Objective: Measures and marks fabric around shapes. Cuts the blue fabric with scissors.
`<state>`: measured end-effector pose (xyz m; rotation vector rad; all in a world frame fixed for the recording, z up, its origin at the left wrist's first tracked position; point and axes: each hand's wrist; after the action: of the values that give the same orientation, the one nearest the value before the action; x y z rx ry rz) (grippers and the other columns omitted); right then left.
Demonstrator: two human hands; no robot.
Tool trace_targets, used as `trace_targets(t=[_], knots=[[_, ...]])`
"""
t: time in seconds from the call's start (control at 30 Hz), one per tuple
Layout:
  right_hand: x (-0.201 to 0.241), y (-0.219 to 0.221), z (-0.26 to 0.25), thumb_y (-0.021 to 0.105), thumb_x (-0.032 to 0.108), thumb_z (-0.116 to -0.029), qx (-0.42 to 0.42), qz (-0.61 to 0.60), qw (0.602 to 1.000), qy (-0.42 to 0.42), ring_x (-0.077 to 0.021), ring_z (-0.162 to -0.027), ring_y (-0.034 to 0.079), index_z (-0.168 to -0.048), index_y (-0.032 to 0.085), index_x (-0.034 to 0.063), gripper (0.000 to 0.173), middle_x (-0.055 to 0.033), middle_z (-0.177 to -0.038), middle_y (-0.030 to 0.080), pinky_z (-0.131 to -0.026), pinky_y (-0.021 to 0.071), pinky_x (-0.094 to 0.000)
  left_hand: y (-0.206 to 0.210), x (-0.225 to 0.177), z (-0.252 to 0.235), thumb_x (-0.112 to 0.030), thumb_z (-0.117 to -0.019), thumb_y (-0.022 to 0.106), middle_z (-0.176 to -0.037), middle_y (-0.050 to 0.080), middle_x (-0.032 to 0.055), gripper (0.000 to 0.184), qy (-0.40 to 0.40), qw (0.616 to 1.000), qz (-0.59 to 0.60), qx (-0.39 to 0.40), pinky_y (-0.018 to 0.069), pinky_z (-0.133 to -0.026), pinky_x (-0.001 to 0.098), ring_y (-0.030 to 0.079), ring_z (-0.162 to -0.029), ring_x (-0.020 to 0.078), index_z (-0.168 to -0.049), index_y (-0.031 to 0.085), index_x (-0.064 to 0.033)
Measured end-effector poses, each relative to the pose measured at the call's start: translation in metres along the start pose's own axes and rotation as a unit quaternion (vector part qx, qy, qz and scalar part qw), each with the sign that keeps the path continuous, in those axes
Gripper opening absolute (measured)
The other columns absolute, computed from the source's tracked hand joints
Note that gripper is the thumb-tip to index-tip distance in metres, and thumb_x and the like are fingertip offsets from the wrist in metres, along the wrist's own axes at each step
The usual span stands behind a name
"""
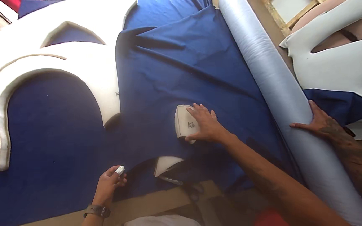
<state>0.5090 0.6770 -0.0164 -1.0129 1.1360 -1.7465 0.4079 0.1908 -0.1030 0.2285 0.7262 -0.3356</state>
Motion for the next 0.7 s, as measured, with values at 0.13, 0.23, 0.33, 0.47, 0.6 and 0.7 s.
trace_targets(t=[0.13, 0.23, 0.33, 0.47, 0.6, 0.7], knots=[[0.006, 0.023, 0.003, 0.071, 0.09, -0.0506, -0.031, 0.027, 0.999, 0.025, -0.041, -0.156, 0.015, -0.163, 0.021, 0.0403, 0.133, -0.0047, -0.172, 0.013, -0.11, 0.0174, -0.0822, 0.01, 0.015, 0.02, -0.023, -0.1085, 0.046, -0.085, 0.072, 0.0211, 0.034, -0.01, 0.999, -0.039, 0.029, 0.0624, -0.061, 0.0433, 0.072, -0.069, 0.0299, -0.116, 0.066, 0.0038], [0.008, 0.021, 0.0, 0.078, 0.08, -0.0518, -0.04, 0.031, 0.999, 0.01, -0.0419, -0.148, 0.029, -0.163, 0.021, 0.0398, 0.131, -0.0099, -0.168, 0.022, -0.108, 0.0268, -0.078, 0.031, 0.023, 0.041, -0.024, -0.107, 0.048, -0.087, 0.073, 0.0214, 0.034, -0.013, 0.993, -0.067, 0.095, 0.0634, -0.065, 0.0458, 0.073, -0.071, 0.0317, -0.114, 0.067, 0.0034], [0.006, 0.01, -0.006, 0.076, 0.082, -0.0523, -0.062, 0.035, 0.997, -0.008, -0.0402, -0.147, 0.032, -0.163, 0.023, 0.0405, 0.129, -0.0086, -0.167, 0.024, -0.108, 0.0268, -0.0777, 0.053, 0.029, 0.052, -0.023, -0.1064, 0.049, -0.088, 0.073, 0.0218, 0.033, -0.003, 0.989, -0.058, 0.138, 0.0632, -0.066, 0.0457, 0.073, -0.073, 0.0318, -0.115, 0.067, 0.0032], [0.011, 0.01, -0.014, 0.075, 0.083, -0.0512, -0.064, 0.047, 0.997, -0.019, -0.0401, -0.148, 0.03, -0.163, 0.021, 0.0402, 0.131, -0.0078, -0.168, 0.022, -0.109, 0.024, -0.0785, 0.068, 0.04, 0.052, -0.023, -0.1081, 0.048, -0.091, 0.073, 0.0228, 0.035, -0.025, 0.988, -0.035, 0.15, 0.0633, -0.067, 0.0443, 0.073, -0.074, 0.032, -0.124, 0.065, 0.002], [0.01, 0.023, -0.011, 0.074, 0.084, -0.0516, -0.05, 0.046, 0.997, -0.025, -0.0381, -0.149, 0.029, -0.163, 0.02, 0.0399, 0.132, -0.0064, -0.169, 0.022, -0.11, 0.0244, -0.0768, 0.077, 0.045, 0.041, -0.024, -0.1109, 0.039, -0.09, 0.072, 0.0223, 0.041, -0.038, 0.994, 0.02, 0.101, 0.0587, -0.058, 0.0383, 0.068, -0.064, 0.027, -0.14, 0.059, -0.0029], [0.008, 0.026, -0.013, 0.075, 0.083, -0.0515, -0.048, 0.05, 0.997, -0.029, -0.0373, -0.151, 0.026, -0.163, 0.018, 0.0412, 0.132, -0.0052, -0.169, 0.021, -0.11, 0.0222, -0.0786, 0.092, 0.039, 0.032, -0.026, -0.1118, 0.034, -0.086, 0.069, 0.0198, 0.045, -0.038, 0.99, 0.094, 0.098, 0.0542, -0.053, 0.0327, 0.06, -0.056, 0.02, -0.143, 0.057, -0.0041]])
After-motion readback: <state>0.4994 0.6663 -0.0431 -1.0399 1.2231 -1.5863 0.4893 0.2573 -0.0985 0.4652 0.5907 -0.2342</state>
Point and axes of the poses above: each hand's wrist, its own z-axis away from the middle knuckle, its own y-axis out of the palm, x = y × z
